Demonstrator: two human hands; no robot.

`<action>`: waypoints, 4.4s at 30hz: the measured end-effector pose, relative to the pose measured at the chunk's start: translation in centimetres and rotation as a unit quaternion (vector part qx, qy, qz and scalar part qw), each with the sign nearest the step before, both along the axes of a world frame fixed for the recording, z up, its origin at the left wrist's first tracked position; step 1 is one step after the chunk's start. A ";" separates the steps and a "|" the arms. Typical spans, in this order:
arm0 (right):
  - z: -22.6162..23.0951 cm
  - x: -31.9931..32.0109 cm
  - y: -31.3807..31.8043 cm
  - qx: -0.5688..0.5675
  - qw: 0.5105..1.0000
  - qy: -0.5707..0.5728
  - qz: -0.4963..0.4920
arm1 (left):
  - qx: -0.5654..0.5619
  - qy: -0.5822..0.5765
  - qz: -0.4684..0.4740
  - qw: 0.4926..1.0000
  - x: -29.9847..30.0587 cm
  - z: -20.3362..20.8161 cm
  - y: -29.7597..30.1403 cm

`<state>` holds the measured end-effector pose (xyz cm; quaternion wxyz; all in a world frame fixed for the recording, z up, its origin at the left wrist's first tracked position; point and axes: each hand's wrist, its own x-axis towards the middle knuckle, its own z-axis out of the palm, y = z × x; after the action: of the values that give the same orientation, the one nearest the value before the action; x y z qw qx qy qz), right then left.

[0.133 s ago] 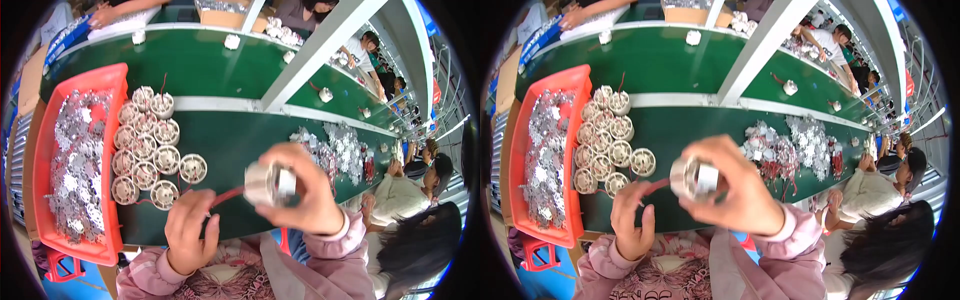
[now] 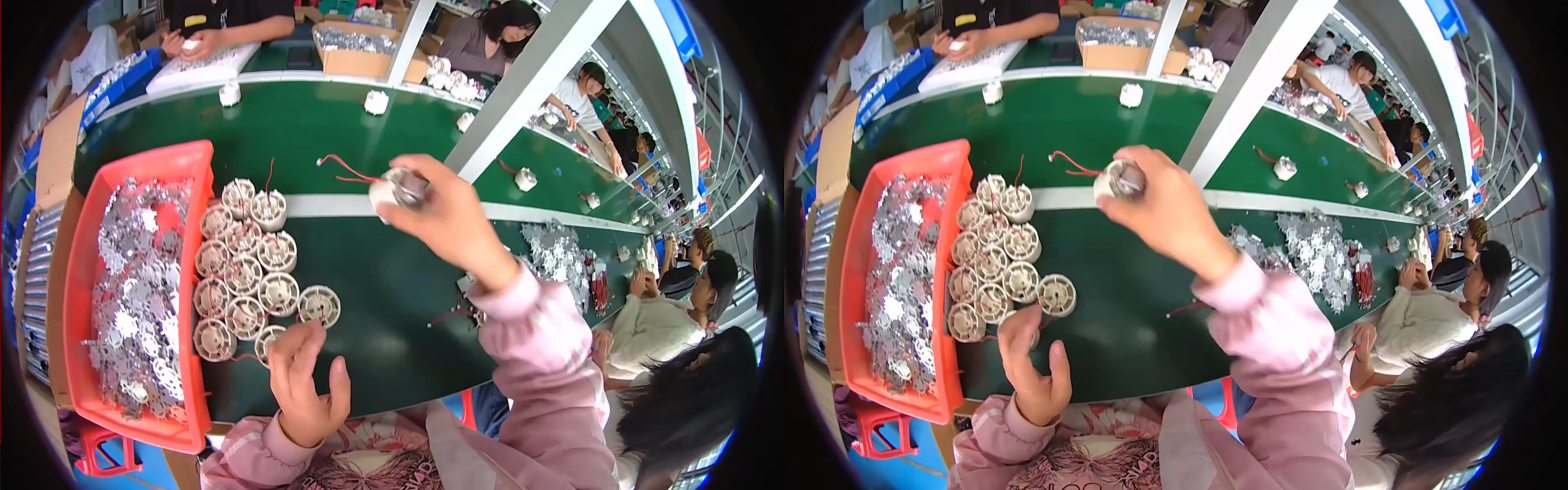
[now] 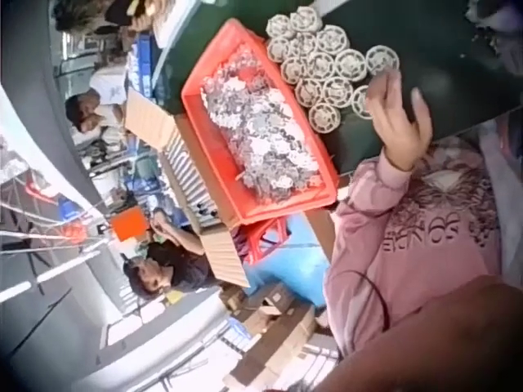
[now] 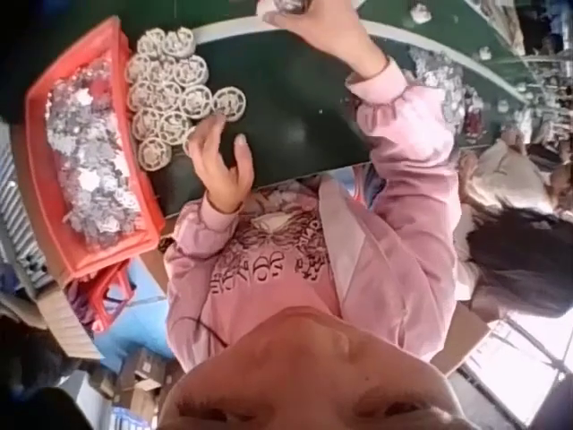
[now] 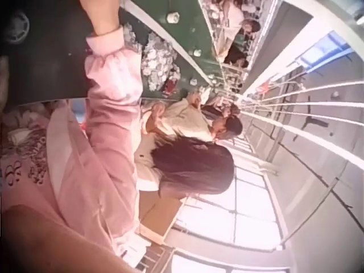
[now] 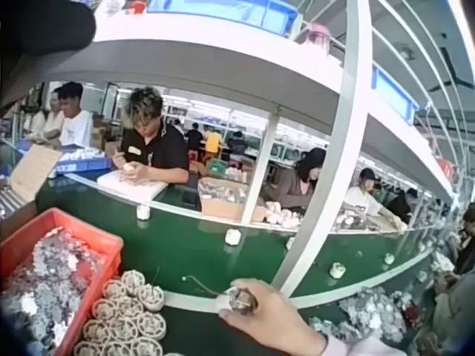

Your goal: Assembling electronic components by fitting parts together on an assembly line.

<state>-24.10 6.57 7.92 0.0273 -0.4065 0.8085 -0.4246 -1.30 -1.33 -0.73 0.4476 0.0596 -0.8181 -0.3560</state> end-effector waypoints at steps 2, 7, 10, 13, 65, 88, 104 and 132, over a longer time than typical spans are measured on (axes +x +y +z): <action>-1.7 -5.1 -2.7 0.058 0.995 0.065 -0.039 | -0.013 0.003 -0.008 1.000 -0.6 0.1 0.4; -6.9 -13.2 -5.8 0.239 0.964 0.085 -0.075 | -0.018 0.031 -0.008 0.999 -1.2 -0.2 -0.3; -6.7 -13.9 -8.6 0.267 0.958 0.067 -0.084 | 0.013 0.011 -0.023 1.000 -0.5 -0.8 -0.8; -4.6 -15.7 -11.3 0.130 0.974 0.135 -0.128 | -0.010 0.039 0.010 0.999 -0.4 -1.1 -0.4; -3.7 14.3 10.6 -0.113 0.968 -0.114 0.191 | 0.571 -0.183 -0.446 0.665 2.6 4.5 1.3; -5.0 13.7 11.1 0.030 0.995 0.049 0.079 | 0.579 -0.065 -0.464 0.667 -0.2 2.1 2.2; -8.5 11.1 11.5 0.022 0.991 0.124 -0.054 | 0.228 -0.243 -0.126 0.935 -1.0 -0.2 3.1; -7.5 2.0 14.2 0.267 0.932 0.215 -0.120 | -0.013 -0.218 -0.064 0.974 -0.2 2.4 3.3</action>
<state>-22.08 20.72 0.42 -0.0907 -0.3655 0.9214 -0.0963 -1.47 2.00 1.69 0.2355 0.0776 -0.9027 -0.3517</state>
